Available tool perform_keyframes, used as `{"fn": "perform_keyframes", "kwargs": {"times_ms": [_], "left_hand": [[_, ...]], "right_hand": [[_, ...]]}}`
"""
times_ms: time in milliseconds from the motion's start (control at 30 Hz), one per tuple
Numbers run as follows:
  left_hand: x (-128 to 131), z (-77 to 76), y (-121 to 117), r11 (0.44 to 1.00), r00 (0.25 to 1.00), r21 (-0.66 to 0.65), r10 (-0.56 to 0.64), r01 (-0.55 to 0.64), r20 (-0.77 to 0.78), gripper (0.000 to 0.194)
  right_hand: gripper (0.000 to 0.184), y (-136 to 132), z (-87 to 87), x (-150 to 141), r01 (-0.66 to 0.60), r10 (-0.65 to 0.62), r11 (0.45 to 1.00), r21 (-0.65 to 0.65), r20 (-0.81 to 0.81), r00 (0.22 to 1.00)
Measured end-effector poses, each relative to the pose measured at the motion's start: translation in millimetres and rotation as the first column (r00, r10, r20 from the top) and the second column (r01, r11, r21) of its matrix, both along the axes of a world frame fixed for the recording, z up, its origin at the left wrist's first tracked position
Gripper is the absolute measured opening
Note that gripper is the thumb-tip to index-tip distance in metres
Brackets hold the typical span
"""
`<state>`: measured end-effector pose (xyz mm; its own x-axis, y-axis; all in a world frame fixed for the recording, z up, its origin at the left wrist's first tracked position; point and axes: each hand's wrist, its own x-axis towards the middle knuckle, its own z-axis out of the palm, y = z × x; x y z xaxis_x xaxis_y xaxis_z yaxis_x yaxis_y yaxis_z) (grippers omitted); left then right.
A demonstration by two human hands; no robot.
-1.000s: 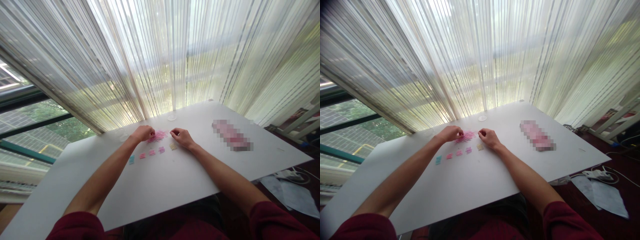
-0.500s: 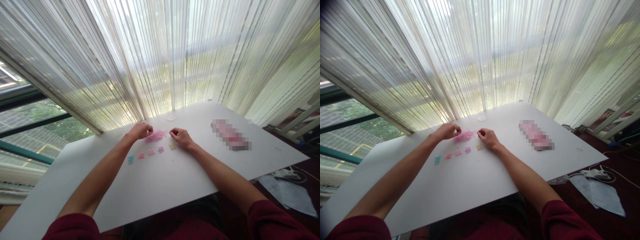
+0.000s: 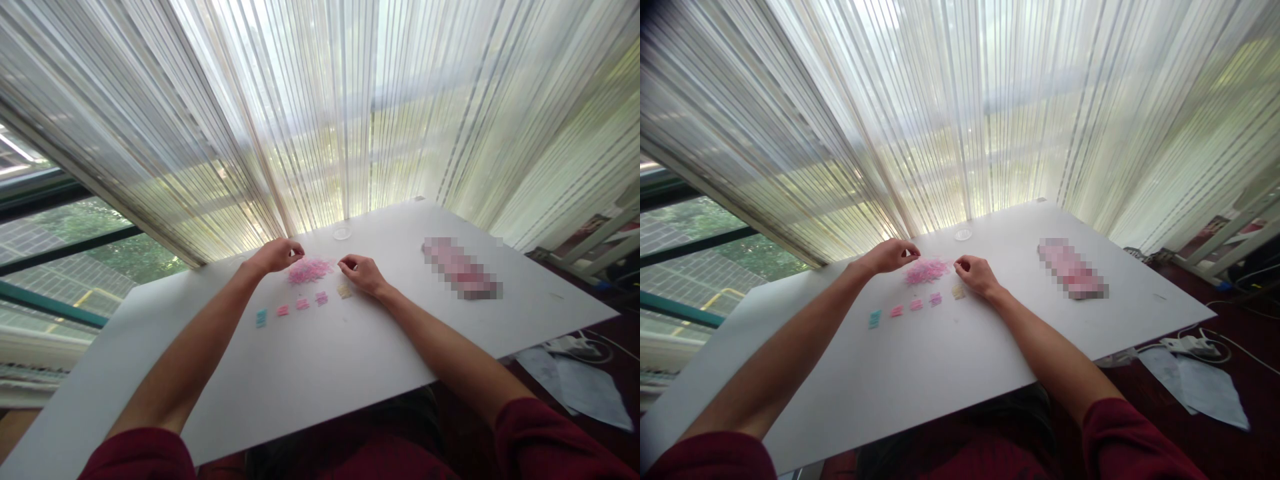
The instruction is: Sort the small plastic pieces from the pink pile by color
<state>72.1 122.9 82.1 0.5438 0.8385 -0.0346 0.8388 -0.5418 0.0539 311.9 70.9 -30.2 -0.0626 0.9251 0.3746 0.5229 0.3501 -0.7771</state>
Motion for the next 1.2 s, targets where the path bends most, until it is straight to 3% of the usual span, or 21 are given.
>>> {"fn": "perform_keyframes", "kwargs": {"times_ms": [233, 400, 533, 633, 800, 867, 1000, 1067, 1200], "left_hand": [[6, -4.4, -17, 0.997, 0.948, -0.06, -0.03, 0.051, 0.318, 0.03], [5, -7.8, -56, 0.998, 0.873, -0.048, 0.0, 0.027, 0.489, 0.037], [-3, -25.8, -93, 0.994, 0.795, -0.105, 0.079, -0.019, 0.601, 0.039], [-6, -48.6, -119, 0.987, 0.789, -0.163, 0.109, -0.012, 0.605, 0.031], [-8, -79.0, -144, 0.971, 0.838, -0.223, 0.05, 0.087, 0.544, 0.022], [-10, -83.2, -147, 0.969, 0.843, -0.227, 0.043, 0.095, 0.537, 0.023], [-16, -84.3, -148, 0.967, 0.843, -0.244, 0.074, 0.07, 0.534, 0.023], [-19, -85.0, -148, 0.968, 0.833, -0.244, 0.092, 0.053, 0.546, 0.022], [-23, -86.1, -146, 0.977, 0.81, -0.207, 0.085, 0.046, 0.58, 0.021]], "right_hand": [[0.015, 0, 1.0, -1, 0.002, -0.002, 1.0, 0.017, -0.01, 1.0], [0.017, -1, 0.8, 0, 0.005, -0.004, 0.999, 0.042, -0.022, 1.0], [0.018, -4, 2.9, -1, -0.012, 0.014, 0.997, 0.074, -0.021, 1.0], [0.017, -10, 6.0, -4, -0.072, 0.073, 0.989, 0.129, -0.003, 0.997], [0.015, -30, 16.0, -12, -0.238, 0.228, 0.954, 0.181, 0.078, 0.971], [0.014, -41, 21.7, -15, -0.361, 0.348, 0.921, 0.147, 0.107, 0.931], [0.012, -62, 29.9, -20, -0.593, 0.569, 0.803, 0.053, 0.222, 0.791], [0.013, -68, 30.4, -23, -0.634, 0.605, 0.773, 0.021, 0.279, 0.746], [0.017, -70, 25.6, -28, -0.644, 0.606, 0.765, -0.012, 0.349, 0.714]]}}
